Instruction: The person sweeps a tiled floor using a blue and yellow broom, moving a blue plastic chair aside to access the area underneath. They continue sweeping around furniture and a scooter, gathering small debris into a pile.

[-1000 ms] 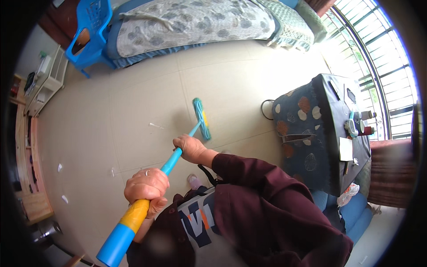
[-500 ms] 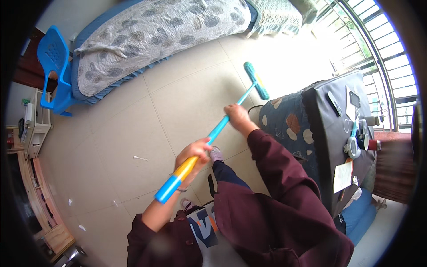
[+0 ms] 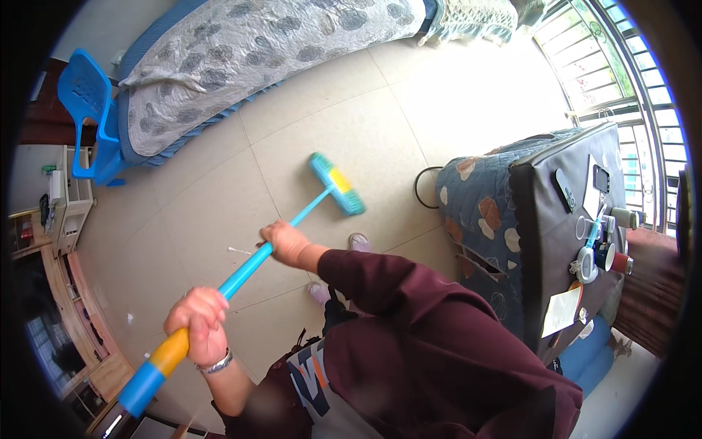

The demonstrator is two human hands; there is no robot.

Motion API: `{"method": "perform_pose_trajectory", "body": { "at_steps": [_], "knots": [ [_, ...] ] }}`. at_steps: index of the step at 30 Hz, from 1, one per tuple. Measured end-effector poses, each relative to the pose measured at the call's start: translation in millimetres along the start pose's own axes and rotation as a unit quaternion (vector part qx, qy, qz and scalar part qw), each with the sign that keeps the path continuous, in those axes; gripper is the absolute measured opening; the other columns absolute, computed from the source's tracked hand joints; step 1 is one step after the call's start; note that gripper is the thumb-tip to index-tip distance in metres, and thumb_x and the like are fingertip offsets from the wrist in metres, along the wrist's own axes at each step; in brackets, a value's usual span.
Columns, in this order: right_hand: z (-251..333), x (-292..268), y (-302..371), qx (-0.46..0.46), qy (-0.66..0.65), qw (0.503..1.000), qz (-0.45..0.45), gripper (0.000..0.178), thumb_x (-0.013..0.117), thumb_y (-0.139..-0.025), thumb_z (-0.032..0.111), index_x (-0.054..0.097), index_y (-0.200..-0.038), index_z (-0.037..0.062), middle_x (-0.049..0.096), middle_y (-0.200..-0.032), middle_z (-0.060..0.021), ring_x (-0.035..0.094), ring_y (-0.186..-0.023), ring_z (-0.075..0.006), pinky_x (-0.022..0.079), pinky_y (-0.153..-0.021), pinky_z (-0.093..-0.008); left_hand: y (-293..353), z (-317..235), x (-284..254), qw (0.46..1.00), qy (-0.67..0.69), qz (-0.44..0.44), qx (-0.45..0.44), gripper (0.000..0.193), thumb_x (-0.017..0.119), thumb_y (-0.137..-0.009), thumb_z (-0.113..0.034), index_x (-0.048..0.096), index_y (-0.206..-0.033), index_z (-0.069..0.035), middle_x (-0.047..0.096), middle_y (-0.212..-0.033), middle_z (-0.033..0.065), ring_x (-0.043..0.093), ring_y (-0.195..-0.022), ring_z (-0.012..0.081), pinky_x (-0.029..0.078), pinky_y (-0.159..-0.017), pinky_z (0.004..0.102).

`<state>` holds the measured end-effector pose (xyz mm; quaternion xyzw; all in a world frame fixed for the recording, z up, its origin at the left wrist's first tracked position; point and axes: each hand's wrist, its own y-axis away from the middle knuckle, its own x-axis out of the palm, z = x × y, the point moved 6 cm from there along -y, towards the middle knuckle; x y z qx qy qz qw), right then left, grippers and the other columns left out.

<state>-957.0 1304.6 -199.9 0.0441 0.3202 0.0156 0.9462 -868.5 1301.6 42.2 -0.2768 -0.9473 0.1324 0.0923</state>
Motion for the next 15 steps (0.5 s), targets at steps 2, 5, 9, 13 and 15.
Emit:
{"method": "perform_pose_trajectory", "body": {
  "at_steps": [2, 5, 9, 13, 15],
  "knots": [
    [33, 10, 1, -0.040, -0.039, 0.996, 0.066, 0.022, 0.059, -0.080, 0.028, 0.056, -0.078, 0.0062, 0.061, -0.079, -0.0128, 0.058, -0.085, -0.0322, 0.048, -0.074, -0.0409, 1, -30, 0, 0.999, -0.011, 0.030, 0.043, 0.028, 0.057, -0.080, -0.009, 0.041, -0.058, -0.007, 0.043, -0.049, 0.0029, 0.047, -0.045, 0.0162, 0.045, -0.049, 0.0304],
    [58, -4, 19, -0.046, -0.067, 0.995, 0.058, 0.026, 0.060, -0.081, 0.032, 0.052, -0.073, 0.0079, 0.058, -0.077, -0.0126, 0.056, -0.081, -0.0323, 0.047, -0.071, -0.0425, 4, -58, 17, 0.983, -0.014, 0.134, 0.124, 0.032, 0.059, -0.081, -0.013, 0.037, -0.058, -0.010, 0.039, -0.047, -0.0011, 0.038, -0.039, 0.0120, 0.037, -0.042, 0.0245],
    [47, -25, 66, -0.012, -0.027, 0.999, -0.022, 0.020, 0.063, -0.079, 0.024, 0.052, -0.073, 0.0088, 0.056, -0.076, -0.0122, 0.055, -0.078, -0.0330, 0.045, -0.069, -0.0437, 31, -60, 4, 0.983, 0.081, 0.121, 0.108, 0.029, 0.056, -0.081, -0.008, 0.039, -0.058, -0.009, 0.041, -0.048, 0.0003, 0.040, -0.040, 0.0148, 0.040, -0.044, 0.0268],
    [-43, 8, 124, 0.040, 0.055, 0.997, -0.028, 0.019, 0.066, -0.074, 0.016, 0.051, -0.068, 0.0073, 0.057, -0.072, -0.0132, 0.055, -0.076, -0.0348, 0.044, -0.070, -0.0440, 90, 7, -9, 0.991, 0.061, 0.109, -0.054, 0.022, 0.051, -0.084, 0.000, 0.042, -0.065, -0.006, 0.046, -0.059, 0.0051, 0.050, -0.056, 0.0200, 0.048, -0.070, 0.0423],
    [-80, 40, 149, 0.059, 0.062, 0.996, 0.014, 0.019, 0.067, -0.072, 0.014, 0.050, -0.065, 0.0067, 0.058, -0.071, -0.0135, 0.055, -0.076, -0.0352, 0.043, -0.070, -0.0440, 127, 34, -10, 0.987, 0.067, 0.115, -0.093, 0.020, 0.052, -0.085, -0.001, 0.042, -0.068, -0.006, 0.048, -0.063, 0.0060, 0.051, -0.061, 0.0199, 0.046, -0.078, 0.0445]
  ]
}}
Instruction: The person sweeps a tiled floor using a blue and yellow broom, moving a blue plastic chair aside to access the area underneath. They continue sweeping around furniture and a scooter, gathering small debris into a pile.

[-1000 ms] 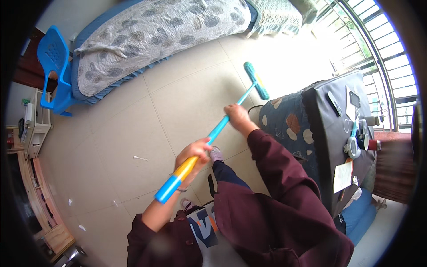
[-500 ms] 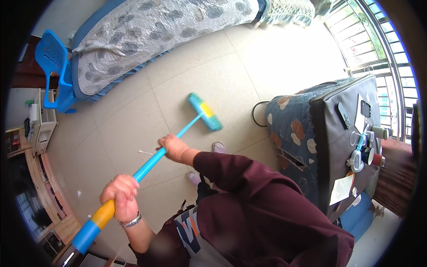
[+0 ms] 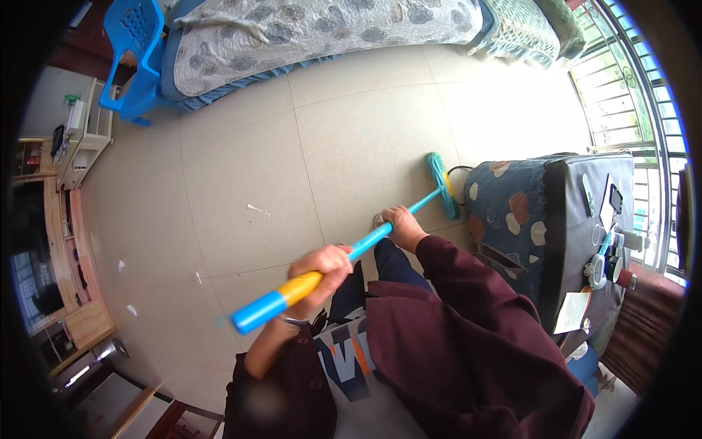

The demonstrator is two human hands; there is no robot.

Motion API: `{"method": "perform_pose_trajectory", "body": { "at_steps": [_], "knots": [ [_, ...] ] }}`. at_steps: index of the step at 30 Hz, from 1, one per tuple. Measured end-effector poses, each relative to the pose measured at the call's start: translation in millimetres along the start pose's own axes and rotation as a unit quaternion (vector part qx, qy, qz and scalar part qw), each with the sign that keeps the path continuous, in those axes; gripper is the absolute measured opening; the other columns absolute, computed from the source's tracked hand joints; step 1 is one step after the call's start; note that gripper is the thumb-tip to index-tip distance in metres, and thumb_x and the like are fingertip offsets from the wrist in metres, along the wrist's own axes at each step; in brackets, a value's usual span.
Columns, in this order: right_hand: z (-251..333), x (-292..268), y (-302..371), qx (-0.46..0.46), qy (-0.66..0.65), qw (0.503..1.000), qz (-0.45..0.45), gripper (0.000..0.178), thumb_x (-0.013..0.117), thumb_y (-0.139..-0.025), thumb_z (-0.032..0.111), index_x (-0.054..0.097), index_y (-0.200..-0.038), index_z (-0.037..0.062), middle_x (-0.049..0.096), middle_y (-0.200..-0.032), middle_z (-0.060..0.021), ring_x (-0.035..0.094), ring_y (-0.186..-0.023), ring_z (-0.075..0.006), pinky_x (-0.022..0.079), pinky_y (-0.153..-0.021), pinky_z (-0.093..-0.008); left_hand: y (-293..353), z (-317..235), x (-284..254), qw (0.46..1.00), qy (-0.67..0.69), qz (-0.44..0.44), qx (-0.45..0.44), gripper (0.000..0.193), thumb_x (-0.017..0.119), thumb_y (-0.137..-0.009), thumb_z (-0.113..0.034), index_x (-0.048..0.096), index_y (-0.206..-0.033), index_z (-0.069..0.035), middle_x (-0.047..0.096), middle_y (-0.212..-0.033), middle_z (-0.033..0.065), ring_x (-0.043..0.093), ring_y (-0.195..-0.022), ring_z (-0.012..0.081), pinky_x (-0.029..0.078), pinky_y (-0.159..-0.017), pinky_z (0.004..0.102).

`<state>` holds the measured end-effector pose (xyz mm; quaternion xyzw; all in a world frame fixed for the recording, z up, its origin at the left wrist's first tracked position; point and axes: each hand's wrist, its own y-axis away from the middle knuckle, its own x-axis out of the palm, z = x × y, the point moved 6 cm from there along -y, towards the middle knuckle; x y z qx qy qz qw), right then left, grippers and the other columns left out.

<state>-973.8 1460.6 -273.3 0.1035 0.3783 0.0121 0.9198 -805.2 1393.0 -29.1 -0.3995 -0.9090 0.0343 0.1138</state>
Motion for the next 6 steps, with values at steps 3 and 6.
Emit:
{"method": "perform_pose_trajectory", "body": {
  "at_steps": [3, 6],
  "knots": [
    [20, 49, 1, -0.037, -0.006, 0.998, 0.053, 0.017, 0.066, -0.072, 0.016, 0.053, -0.067, 0.0069, 0.059, -0.074, -0.0137, 0.056, -0.079, -0.0353, 0.044, -0.074, -0.0437, 40, 3, -20, 0.999, 0.032, -0.022, -0.017, 0.020, 0.051, -0.085, -0.002, 0.041, -0.068, -0.006, 0.050, -0.065, 0.0060, 0.052, -0.065, 0.0203, 0.045, -0.082, 0.0457],
    [108, 86, -30, -0.066, -0.022, 0.992, 0.105, 0.017, 0.066, -0.069, 0.018, 0.055, -0.072, 0.0058, 0.060, -0.079, -0.0157, 0.058, -0.085, -0.0360, 0.044, -0.081, -0.0432, 66, -27, -62, 0.998, -0.037, -0.053, -0.018, 0.022, 0.052, -0.085, -0.002, 0.041, -0.066, -0.007, 0.052, -0.065, 0.0059, 0.054, -0.064, 0.0200, 0.045, -0.082, 0.0463]
  ]
}}
